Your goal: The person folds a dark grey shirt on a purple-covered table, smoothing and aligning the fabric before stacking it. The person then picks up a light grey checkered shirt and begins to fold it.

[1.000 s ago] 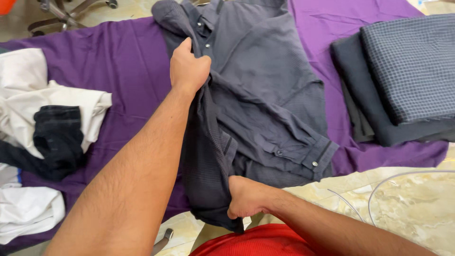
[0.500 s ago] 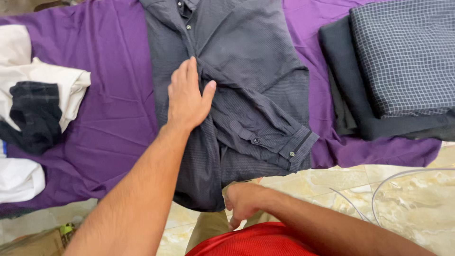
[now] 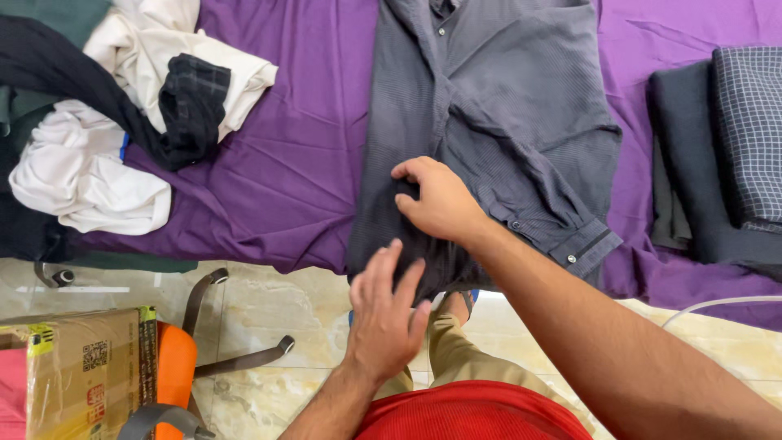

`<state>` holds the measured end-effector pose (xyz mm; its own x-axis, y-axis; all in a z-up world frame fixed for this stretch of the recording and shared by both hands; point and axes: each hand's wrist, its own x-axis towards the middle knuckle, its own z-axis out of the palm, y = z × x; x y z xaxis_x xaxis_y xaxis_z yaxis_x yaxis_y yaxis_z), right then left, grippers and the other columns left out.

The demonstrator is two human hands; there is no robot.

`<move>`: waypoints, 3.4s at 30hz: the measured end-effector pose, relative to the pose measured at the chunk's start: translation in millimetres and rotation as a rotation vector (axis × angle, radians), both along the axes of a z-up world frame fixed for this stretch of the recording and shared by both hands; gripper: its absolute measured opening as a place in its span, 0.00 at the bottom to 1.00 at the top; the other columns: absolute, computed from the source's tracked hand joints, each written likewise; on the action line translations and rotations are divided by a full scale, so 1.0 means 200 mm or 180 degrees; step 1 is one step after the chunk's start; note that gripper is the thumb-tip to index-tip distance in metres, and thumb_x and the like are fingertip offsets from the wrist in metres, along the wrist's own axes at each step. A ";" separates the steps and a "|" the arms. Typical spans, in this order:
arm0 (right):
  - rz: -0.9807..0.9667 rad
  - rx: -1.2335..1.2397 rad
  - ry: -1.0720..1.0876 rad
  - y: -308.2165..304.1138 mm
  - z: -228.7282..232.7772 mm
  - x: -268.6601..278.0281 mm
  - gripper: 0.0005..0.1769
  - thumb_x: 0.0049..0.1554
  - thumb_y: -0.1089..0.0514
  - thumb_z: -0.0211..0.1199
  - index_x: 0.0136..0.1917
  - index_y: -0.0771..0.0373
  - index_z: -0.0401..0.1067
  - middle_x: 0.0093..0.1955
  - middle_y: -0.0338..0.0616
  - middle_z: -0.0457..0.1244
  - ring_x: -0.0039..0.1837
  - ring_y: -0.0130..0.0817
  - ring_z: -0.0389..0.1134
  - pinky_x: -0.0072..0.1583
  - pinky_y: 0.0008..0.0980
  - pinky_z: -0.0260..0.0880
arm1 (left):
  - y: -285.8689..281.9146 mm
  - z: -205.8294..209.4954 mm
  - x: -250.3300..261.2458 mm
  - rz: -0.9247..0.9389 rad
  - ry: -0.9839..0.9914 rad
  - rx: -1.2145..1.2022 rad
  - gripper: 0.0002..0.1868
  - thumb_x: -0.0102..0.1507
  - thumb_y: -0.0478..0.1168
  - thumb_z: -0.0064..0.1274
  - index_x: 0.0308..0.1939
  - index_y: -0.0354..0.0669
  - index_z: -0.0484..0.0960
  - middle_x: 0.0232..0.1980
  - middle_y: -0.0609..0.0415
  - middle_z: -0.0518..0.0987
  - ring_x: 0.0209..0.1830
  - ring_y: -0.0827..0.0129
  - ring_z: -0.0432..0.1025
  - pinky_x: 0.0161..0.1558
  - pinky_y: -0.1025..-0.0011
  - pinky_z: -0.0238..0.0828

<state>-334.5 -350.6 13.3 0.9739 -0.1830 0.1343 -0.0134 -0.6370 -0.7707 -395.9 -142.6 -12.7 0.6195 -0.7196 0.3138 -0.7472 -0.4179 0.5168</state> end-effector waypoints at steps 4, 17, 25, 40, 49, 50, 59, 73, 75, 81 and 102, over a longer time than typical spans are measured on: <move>-0.0136 -0.1108 -0.0268 0.17 -0.05 -0.12 0.24 0.46 0.62 0.67 0.57 0.65 0.75 0.64 0.54 0.62 0.64 0.54 0.62 0.63 0.46 0.63 | -0.02 -0.03 0.22 0.1181 0.0396 -0.0388 0.35 0.61 0.41 0.58 0.70 0.36 0.65 0.70 0.35 0.66 0.69 0.40 0.60 0.65 0.46 0.55; -0.1024 -0.1124 0.0414 0.27 -0.15 -0.01 0.20 0.54 0.43 0.67 0.55 0.56 0.77 0.60 0.46 0.63 0.63 0.49 0.60 0.61 0.48 0.63 | 0.10 -0.03 0.41 0.0834 0.3276 -0.0184 0.19 0.56 0.42 0.64 0.47 0.33 0.85 0.41 0.47 0.87 0.39 0.64 0.81 0.44 0.66 0.76; -0.1247 -0.1431 0.0559 0.43 -0.14 -0.07 0.28 0.56 0.41 0.65 0.63 0.59 0.69 0.66 0.48 0.59 0.71 0.49 0.56 0.68 0.54 0.54 | 0.32 -0.06 0.26 0.0383 0.4536 0.0045 0.16 0.59 0.38 0.61 0.49 0.33 0.85 0.44 0.53 0.88 0.41 0.72 0.80 0.45 0.71 0.76; -0.1439 0.1147 0.1217 0.82 -0.29 -0.59 0.16 0.57 0.54 0.62 0.56 0.64 0.74 0.43 0.47 0.68 0.45 0.36 0.69 0.48 0.35 0.71 | 0.39 -0.27 0.07 0.1062 0.3862 -0.0941 0.19 0.61 0.35 0.56 0.55 0.36 0.71 0.48 0.50 0.80 0.45 0.71 0.75 0.47 0.71 0.74; -0.1053 0.1971 0.1274 0.77 -0.27 -0.66 0.09 0.56 0.57 0.68 0.48 0.64 0.76 0.42 0.36 0.67 0.42 0.22 0.64 0.44 0.25 0.66 | 0.48 -0.17 0.03 0.0517 0.3440 -0.0914 0.20 0.60 0.32 0.57 0.54 0.39 0.70 0.50 0.52 0.77 0.37 0.74 0.76 0.38 0.74 0.75; -0.1003 0.1684 0.1217 0.77 -0.26 -0.66 0.10 0.54 0.59 0.68 0.49 0.64 0.75 0.42 0.37 0.66 0.41 0.26 0.64 0.43 0.27 0.66 | 0.49 -0.16 0.03 0.0497 0.3422 -0.0903 0.18 0.60 0.32 0.57 0.53 0.39 0.71 0.48 0.53 0.78 0.36 0.75 0.77 0.38 0.75 0.75; -0.0751 -0.0106 0.0544 0.84 -0.13 -0.74 0.10 0.49 0.62 0.69 0.43 0.62 0.71 0.42 0.44 0.66 0.44 0.45 0.70 0.44 0.40 0.69 | 0.48 -0.08 0.05 0.0478 0.2684 -0.0450 0.08 0.58 0.32 0.62 0.36 0.38 0.78 0.32 0.56 0.81 0.30 0.71 0.77 0.34 0.72 0.74; -0.0353 -0.0837 -0.0189 0.84 -0.09 -0.75 0.12 0.44 0.67 0.65 0.43 0.58 0.74 0.41 0.43 0.63 0.43 0.47 0.68 0.43 0.45 0.66 | 0.46 -0.02 0.05 -0.0042 0.1592 -0.0661 0.11 0.54 0.27 0.59 0.37 0.39 0.75 0.36 0.52 0.77 0.32 0.62 0.76 0.34 0.65 0.73; -0.0313 -0.0838 -0.0081 0.83 -0.10 -0.75 0.10 0.45 0.67 0.66 0.42 0.58 0.73 0.42 0.41 0.64 0.43 0.46 0.68 0.44 0.45 0.66 | 0.48 -0.04 0.06 -0.0017 0.1495 -0.0480 0.11 0.53 0.27 0.60 0.33 0.39 0.74 0.33 0.51 0.76 0.29 0.62 0.75 0.31 0.65 0.72; -0.0033 -0.0869 0.0532 0.79 -0.19 -0.73 0.11 0.45 0.67 0.63 0.44 0.60 0.72 0.45 0.44 0.65 0.46 0.50 0.68 0.48 0.47 0.66 | 0.52 -0.12 0.07 -0.0177 0.1185 -0.0215 0.13 0.51 0.30 0.63 0.26 0.38 0.71 0.28 0.48 0.75 0.26 0.52 0.72 0.28 0.59 0.66; -0.0067 -0.1535 -0.0537 0.30 0.01 -0.16 0.35 0.54 0.61 0.56 0.72 0.79 0.59 0.75 0.69 0.54 0.77 0.62 0.52 0.77 0.50 0.50 | -0.18 0.04 0.59 -0.0477 -0.0319 -0.0688 0.24 0.67 0.33 0.44 0.68 0.31 0.70 0.74 0.35 0.67 0.76 0.42 0.61 0.75 0.55 0.58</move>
